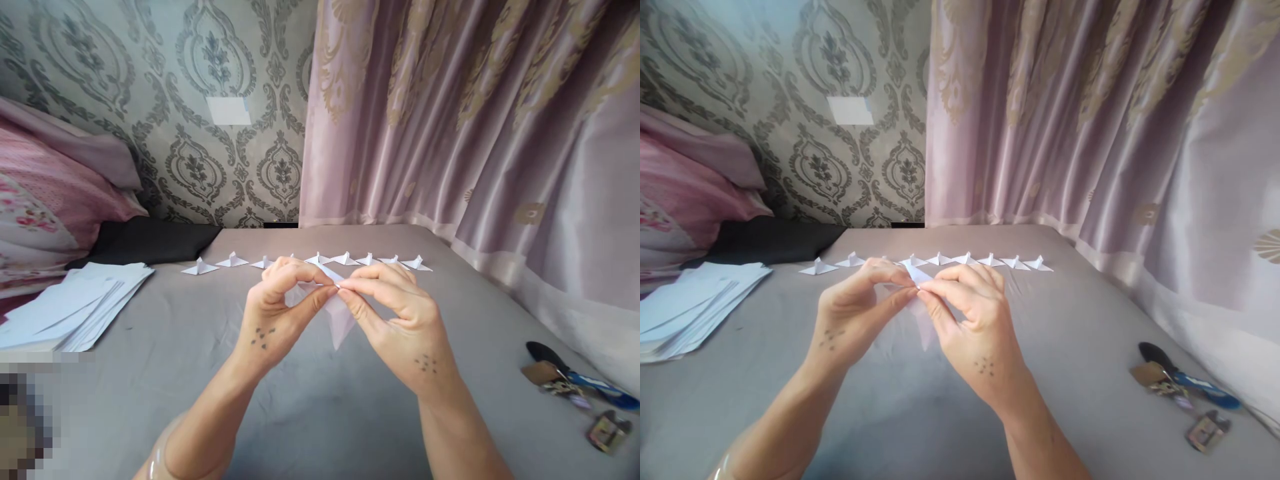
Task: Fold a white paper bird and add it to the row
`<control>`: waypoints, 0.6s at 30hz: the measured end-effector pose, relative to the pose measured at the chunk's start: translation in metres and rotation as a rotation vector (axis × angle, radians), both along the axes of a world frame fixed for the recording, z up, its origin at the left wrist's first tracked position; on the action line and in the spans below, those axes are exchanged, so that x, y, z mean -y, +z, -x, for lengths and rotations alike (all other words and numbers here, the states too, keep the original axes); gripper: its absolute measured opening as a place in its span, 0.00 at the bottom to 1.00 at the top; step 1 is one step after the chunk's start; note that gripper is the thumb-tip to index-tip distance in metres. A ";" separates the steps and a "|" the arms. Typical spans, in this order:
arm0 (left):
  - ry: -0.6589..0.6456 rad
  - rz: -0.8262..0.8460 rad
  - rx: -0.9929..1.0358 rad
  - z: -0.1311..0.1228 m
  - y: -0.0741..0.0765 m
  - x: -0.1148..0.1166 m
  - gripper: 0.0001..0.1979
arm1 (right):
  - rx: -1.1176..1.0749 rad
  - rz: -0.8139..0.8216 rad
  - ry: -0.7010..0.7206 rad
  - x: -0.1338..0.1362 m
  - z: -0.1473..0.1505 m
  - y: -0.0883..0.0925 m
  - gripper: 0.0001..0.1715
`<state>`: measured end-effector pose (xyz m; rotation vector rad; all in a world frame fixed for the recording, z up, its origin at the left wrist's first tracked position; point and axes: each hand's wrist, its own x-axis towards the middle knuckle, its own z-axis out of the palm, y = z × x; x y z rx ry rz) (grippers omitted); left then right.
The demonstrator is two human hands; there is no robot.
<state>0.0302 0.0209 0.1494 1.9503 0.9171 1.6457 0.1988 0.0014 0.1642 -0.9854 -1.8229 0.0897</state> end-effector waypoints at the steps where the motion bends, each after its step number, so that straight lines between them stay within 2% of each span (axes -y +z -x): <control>1: 0.001 -0.003 -0.003 0.000 0.000 0.000 0.03 | -0.004 0.005 0.007 0.000 0.000 0.000 0.07; 4: 0.050 -0.034 -0.079 0.001 0.002 0.003 0.02 | -0.023 0.009 -0.006 0.001 0.002 0.001 0.08; 7: 0.250 -0.106 -0.234 0.001 0.006 0.006 0.05 | -0.010 -0.030 -0.036 0.000 0.004 0.001 0.08; 9: 0.322 -0.148 -0.339 0.002 0.007 0.008 0.07 | 0.032 -0.081 -0.053 0.000 0.006 0.001 0.08; 13: 0.236 -0.100 -0.443 0.003 0.005 0.006 0.05 | 0.159 -0.163 -0.095 -0.003 0.009 -0.002 0.10; 15: 0.226 -0.019 -0.376 0.005 0.001 0.001 0.05 | 0.155 -0.125 -0.080 -0.007 0.007 -0.004 0.09; 18: 0.172 0.183 -0.079 0.009 -0.004 -0.007 0.02 | -0.045 0.030 -0.063 -0.013 -0.004 -0.004 0.09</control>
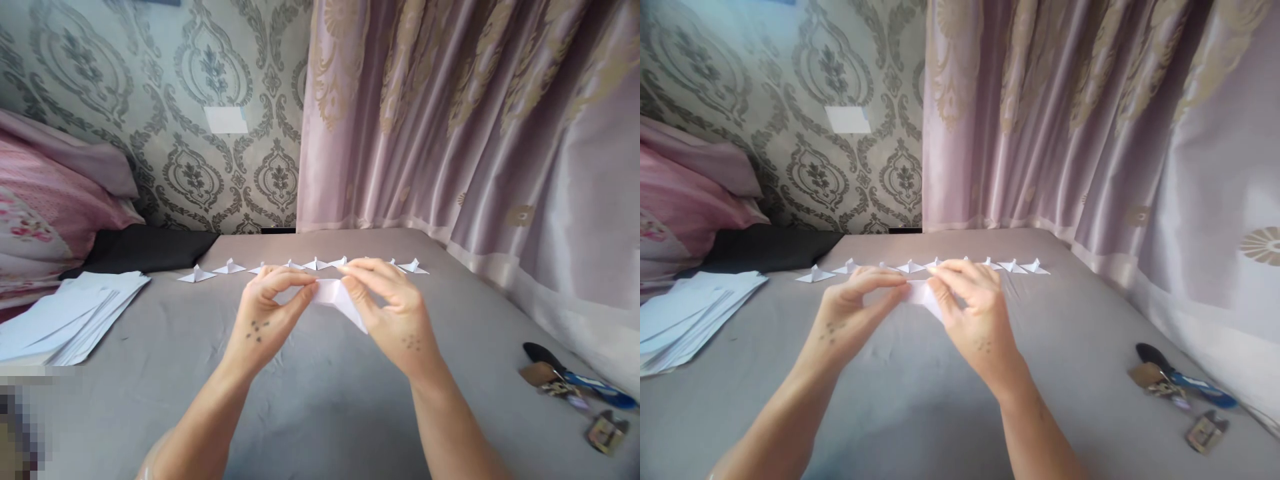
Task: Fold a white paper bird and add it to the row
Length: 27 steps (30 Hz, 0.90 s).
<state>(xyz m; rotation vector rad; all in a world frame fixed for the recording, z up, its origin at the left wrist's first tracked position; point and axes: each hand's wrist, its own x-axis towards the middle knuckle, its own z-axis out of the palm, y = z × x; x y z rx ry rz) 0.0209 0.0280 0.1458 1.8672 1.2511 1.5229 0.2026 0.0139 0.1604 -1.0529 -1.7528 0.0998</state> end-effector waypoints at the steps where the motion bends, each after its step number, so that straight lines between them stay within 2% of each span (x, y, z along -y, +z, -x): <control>1: -0.018 0.072 0.123 0.002 -0.001 -0.002 0.01 | -0.096 0.043 -0.015 -0.001 -0.005 0.001 0.09; 4: -0.040 0.214 0.378 0.007 -0.001 -0.007 0.03 | -0.302 0.129 -0.044 -0.002 -0.016 0.006 0.08; 6: -0.036 0.195 0.425 0.008 -0.001 -0.006 0.03 | -0.347 0.173 -0.034 0.000 -0.018 0.009 0.08; 11: -0.018 -0.024 0.347 0.004 -0.002 -0.003 0.03 | -0.333 0.234 -0.033 0.012 -0.008 0.010 0.09; 17: 0.021 -0.247 0.131 -0.002 -0.002 -0.002 0.07 | -0.321 0.256 -0.067 0.012 0.001 0.006 0.10; 22: 0.058 -0.393 0.025 -0.002 -0.002 0.000 0.13 | -0.312 0.194 -0.093 0.009 0.000 0.004 0.07; 27: 0.118 -0.425 0.073 -0.004 -0.002 0.002 0.15 | -0.261 0.049 -0.049 0.010 -0.003 0.003 0.10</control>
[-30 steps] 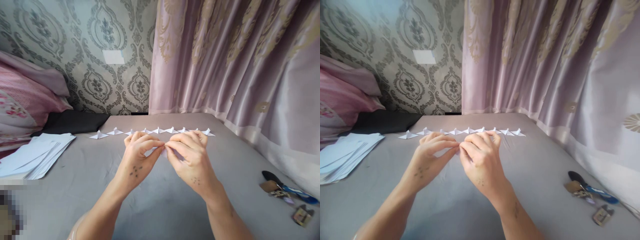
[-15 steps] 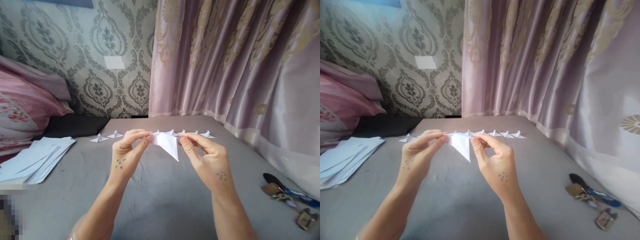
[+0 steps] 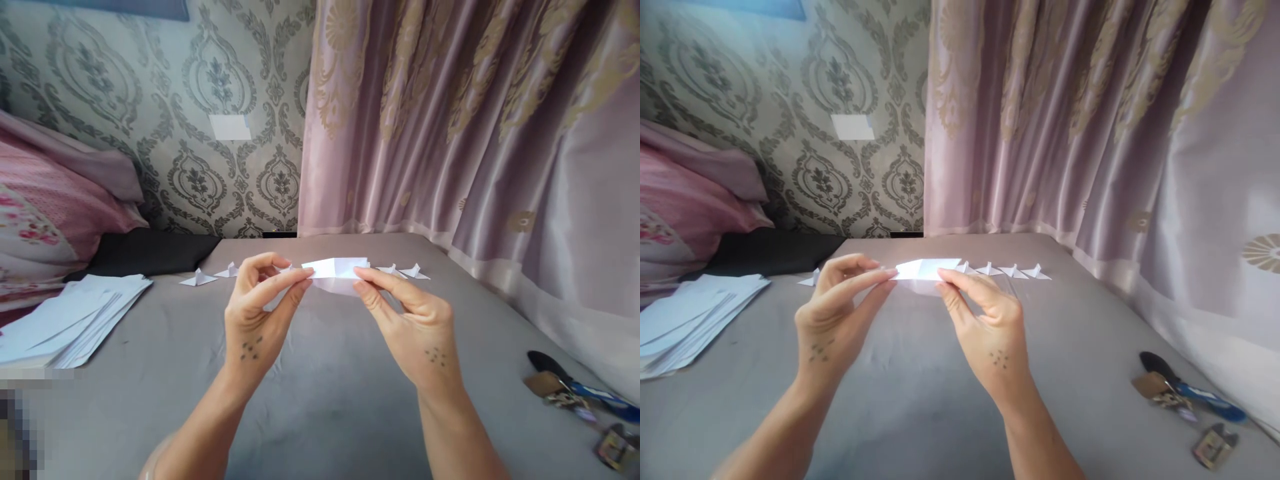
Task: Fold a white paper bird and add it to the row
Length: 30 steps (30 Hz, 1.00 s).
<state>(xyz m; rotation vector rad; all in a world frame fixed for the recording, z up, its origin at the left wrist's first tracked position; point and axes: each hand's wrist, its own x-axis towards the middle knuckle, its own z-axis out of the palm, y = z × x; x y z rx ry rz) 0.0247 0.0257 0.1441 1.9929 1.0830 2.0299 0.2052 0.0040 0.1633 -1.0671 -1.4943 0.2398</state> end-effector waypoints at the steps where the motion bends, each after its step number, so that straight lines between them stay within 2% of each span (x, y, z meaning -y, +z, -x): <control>1: -0.005 0.013 0.011 0.000 0.001 0.001 0.15 | 0.010 -0.033 0.004 0.000 0.000 -0.001 0.11; 6: -0.005 0.053 0.002 -0.001 0.004 0.005 0.15 | 0.035 -0.144 0.005 -0.004 0.002 -0.005 0.14; 14: -0.085 0.254 0.146 -0.003 0.009 0.012 0.09 | 0.065 -0.138 0.025 -0.006 0.005 -0.005 0.12; 25: -0.249 0.498 0.325 -0.006 0.010 0.013 0.07 | -0.091 0.105 0.151 -0.003 0.009 -0.003 0.08; 30: -0.265 0.496 0.328 -0.008 0.011 0.013 0.07 | -0.139 0.173 0.133 -0.003 0.010 -0.002 0.07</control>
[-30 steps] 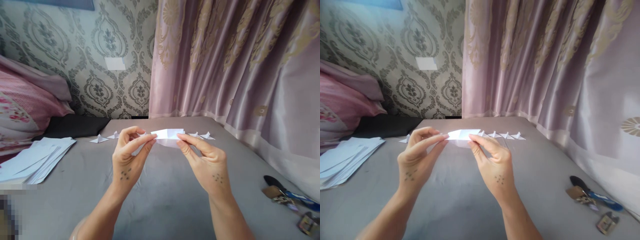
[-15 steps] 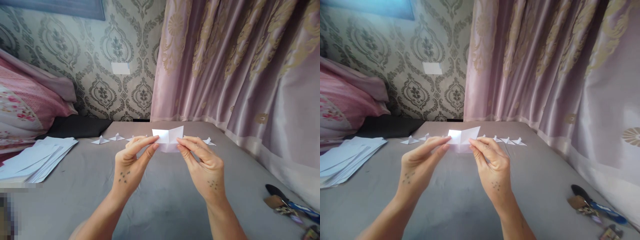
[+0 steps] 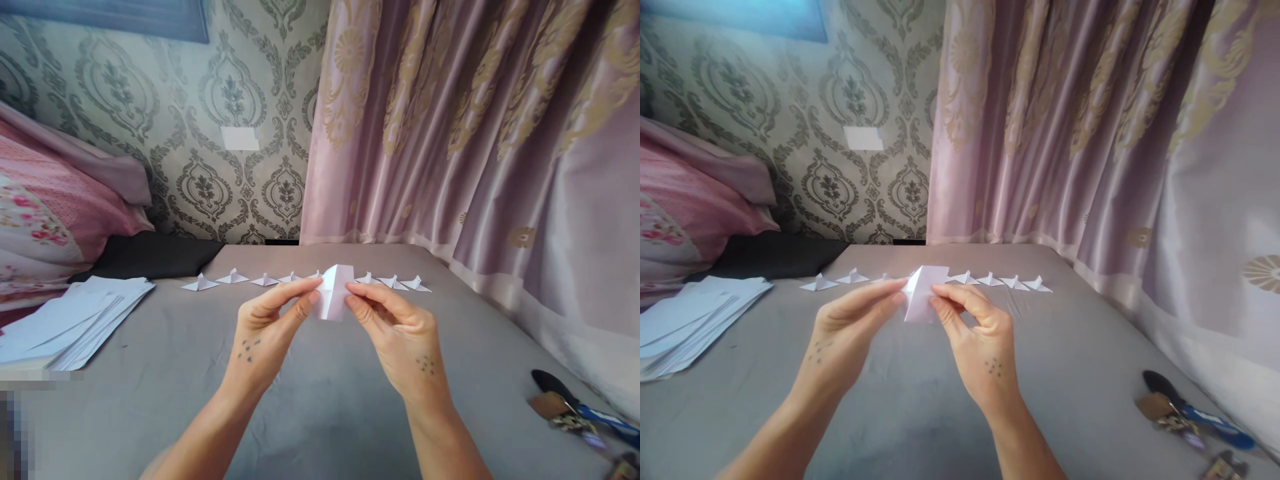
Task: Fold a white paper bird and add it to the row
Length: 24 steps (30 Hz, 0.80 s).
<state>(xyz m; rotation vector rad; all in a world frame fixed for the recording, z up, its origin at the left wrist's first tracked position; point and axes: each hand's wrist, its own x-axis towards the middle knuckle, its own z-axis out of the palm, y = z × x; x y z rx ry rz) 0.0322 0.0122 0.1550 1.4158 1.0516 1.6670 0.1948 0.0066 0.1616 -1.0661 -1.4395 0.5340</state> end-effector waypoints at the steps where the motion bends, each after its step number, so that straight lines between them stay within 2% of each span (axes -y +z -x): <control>1: 0.006 -0.010 -0.012 0.000 0.000 0.000 0.07 | -0.005 0.003 0.000 0.000 0.000 0.000 0.07; 7: 0.021 -0.059 -0.080 -0.001 -0.003 0.001 0.10 | -0.026 0.000 0.060 0.001 0.002 -0.003 0.08; 15: -0.017 -0.148 -0.226 0.000 -0.004 -0.001 0.09 | 0.012 0.034 0.057 0.002 0.003 -0.003 0.06; 24: 0.065 -0.255 -0.416 0.002 -0.007 -0.003 0.07 | 0.065 0.034 0.057 0.003 0.003 -0.003 0.07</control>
